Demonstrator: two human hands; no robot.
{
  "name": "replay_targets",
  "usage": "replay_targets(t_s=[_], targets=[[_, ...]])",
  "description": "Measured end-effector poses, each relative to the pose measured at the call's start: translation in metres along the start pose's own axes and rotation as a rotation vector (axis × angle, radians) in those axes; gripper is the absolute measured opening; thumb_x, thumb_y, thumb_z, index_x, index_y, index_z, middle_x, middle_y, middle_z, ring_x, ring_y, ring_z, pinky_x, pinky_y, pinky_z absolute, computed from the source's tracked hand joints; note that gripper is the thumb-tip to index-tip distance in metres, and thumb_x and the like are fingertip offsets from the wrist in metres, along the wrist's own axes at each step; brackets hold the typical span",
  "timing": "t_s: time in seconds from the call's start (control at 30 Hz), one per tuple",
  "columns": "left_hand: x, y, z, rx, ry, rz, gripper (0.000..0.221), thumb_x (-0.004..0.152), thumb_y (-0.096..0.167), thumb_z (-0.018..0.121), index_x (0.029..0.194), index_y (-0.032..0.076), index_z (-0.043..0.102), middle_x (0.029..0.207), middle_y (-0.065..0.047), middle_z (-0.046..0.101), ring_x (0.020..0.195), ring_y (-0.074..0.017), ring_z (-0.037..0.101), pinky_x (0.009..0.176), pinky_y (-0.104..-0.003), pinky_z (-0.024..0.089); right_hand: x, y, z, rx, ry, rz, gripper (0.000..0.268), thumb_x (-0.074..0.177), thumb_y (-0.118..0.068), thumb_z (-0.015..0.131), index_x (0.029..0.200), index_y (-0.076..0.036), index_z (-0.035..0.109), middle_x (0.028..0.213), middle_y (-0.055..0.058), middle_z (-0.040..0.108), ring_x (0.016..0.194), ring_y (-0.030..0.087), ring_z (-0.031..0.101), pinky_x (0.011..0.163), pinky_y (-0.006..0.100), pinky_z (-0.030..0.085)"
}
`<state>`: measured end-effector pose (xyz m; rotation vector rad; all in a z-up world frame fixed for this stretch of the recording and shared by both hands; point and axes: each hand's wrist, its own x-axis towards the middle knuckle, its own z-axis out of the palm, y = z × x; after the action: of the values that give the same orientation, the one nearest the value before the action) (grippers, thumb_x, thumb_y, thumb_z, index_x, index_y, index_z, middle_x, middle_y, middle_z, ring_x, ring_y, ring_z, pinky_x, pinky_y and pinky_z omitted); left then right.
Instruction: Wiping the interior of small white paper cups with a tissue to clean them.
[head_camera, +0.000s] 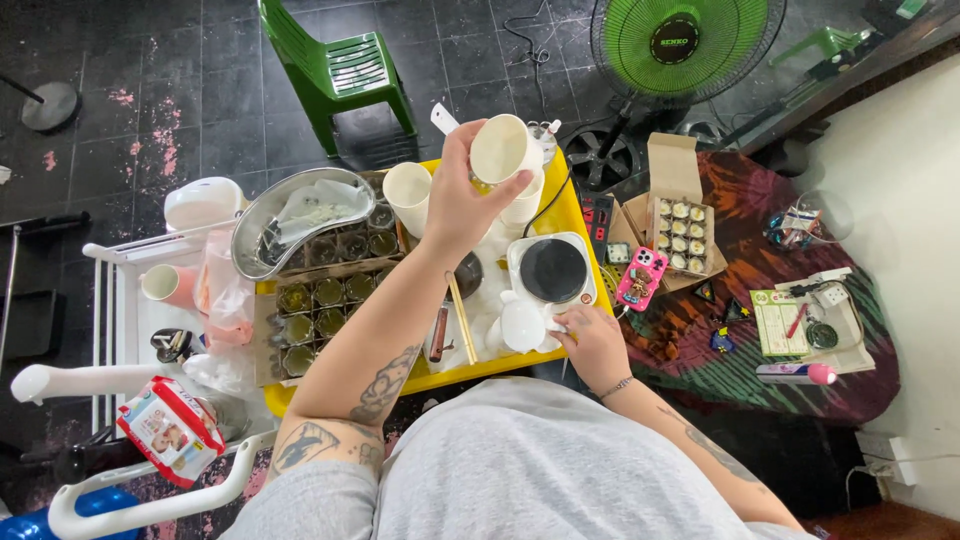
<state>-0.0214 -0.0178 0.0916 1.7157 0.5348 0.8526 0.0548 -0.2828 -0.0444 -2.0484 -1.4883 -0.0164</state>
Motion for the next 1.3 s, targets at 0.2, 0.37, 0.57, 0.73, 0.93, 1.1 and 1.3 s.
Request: replay_targets(t_s=[0.2, 0.37, 0.57, 0.73, 0.93, 1.1, 1.3], targets=[[-0.044, 0.022, -0.040, -0.111, 0.035, 0.106, 0.071, 0.091, 0.020, 0.085, 0.145, 0.003, 0.043, 0.136, -0.010, 0.061, 0.127, -0.0172, 0.062, 0.110, -0.033, 0.051, -0.013, 0.016, 0.017, -0.246, -0.108, -0.035, 0.014, 0.086, -0.018, 0.070, 0.097, -0.022, 0.077, 0.081, -0.004, 0.061, 0.080, 0.022, 0.058, 0.079, 0.040, 0.043], [-0.085, 0.026, -0.077, -0.089, 0.099, 0.107, 0.071, 0.090, 0.018, 0.084, 0.145, 0.002, 0.042, 0.137, -0.010, 0.061, 0.127, -0.0168, 0.062, 0.109, -0.033, 0.052, 0.002, -0.012, -0.008, -0.274, -0.096, -0.046, 0.014, 0.083, -0.024, 0.072, 0.096, -0.019, 0.077, 0.078, 0.002, 0.060, 0.079, 0.025, 0.058, 0.076, 0.042, 0.043], [-0.127, 0.005, -0.127, -0.155, 0.271, 0.148, 0.076, 0.090, 0.016, 0.085, 0.148, 0.001, 0.038, 0.141, -0.010, 0.054, 0.131, -0.0190, 0.059, 0.113, -0.035, 0.051, -0.011, 0.001, 0.001, -0.178, 0.049, -0.038, 0.015, 0.078, -0.019, 0.071, 0.091, -0.012, 0.072, 0.088, 0.004, 0.065, 0.086, 0.027, 0.061, 0.081, 0.044, 0.045], [-0.149, -0.032, -0.184, 0.038, 0.485, 0.148, 0.084, 0.086, 0.020, 0.089, 0.149, 0.000, 0.038, 0.138, -0.012, 0.055, 0.127, -0.0196, 0.060, 0.109, -0.035, 0.053, -0.002, 0.033, 0.002, -0.104, 0.178, 0.116, 0.015, 0.078, -0.010, 0.070, 0.093, -0.011, 0.072, 0.081, 0.006, 0.062, 0.082, 0.027, 0.062, 0.078, 0.043, 0.047], [-0.157, -0.089, -0.259, 0.190, 0.599, -0.351, 0.081, 0.075, 0.040, 0.088, 0.137, 0.000, 0.054, 0.127, -0.012, 0.066, 0.113, -0.0203, 0.068, 0.096, -0.032, 0.056, 0.037, 0.032, -0.027, 0.441, 0.303, 0.372, 0.013, 0.097, 0.002, 0.065, 0.107, -0.004, 0.070, 0.080, -0.001, 0.060, 0.072, 0.006, 0.053, 0.065, 0.022, 0.044], [-0.165, -0.176, -0.302, 0.761, 0.422, -0.289, 0.070, 0.073, 0.052, 0.094, 0.111, -0.003, 0.072, 0.129, -0.027, 0.055, 0.121, -0.0418, 0.053, 0.096, -0.047, 0.045, 0.050, 0.007, -0.038, 0.663, 0.249, 0.419, 0.014, 0.102, 0.002, 0.062, 0.114, -0.003, 0.068, 0.096, -0.002, 0.065, 0.079, 0.003, 0.056, 0.070, 0.018, 0.045], [-0.157, -0.173, -0.292, 0.690, 0.281, -0.635, 0.079, 0.069, 0.057, 0.087, 0.120, 0.000, 0.067, 0.120, -0.015, 0.066, 0.115, -0.0309, 0.064, 0.098, -0.042, 0.050, 0.042, -0.017, -0.042, 0.659, 0.215, 0.399, 0.014, 0.105, 0.002, 0.061, 0.116, -0.001, 0.068, 0.100, 0.000, 0.066, 0.084, 0.003, 0.058, 0.076, 0.018, 0.047]])
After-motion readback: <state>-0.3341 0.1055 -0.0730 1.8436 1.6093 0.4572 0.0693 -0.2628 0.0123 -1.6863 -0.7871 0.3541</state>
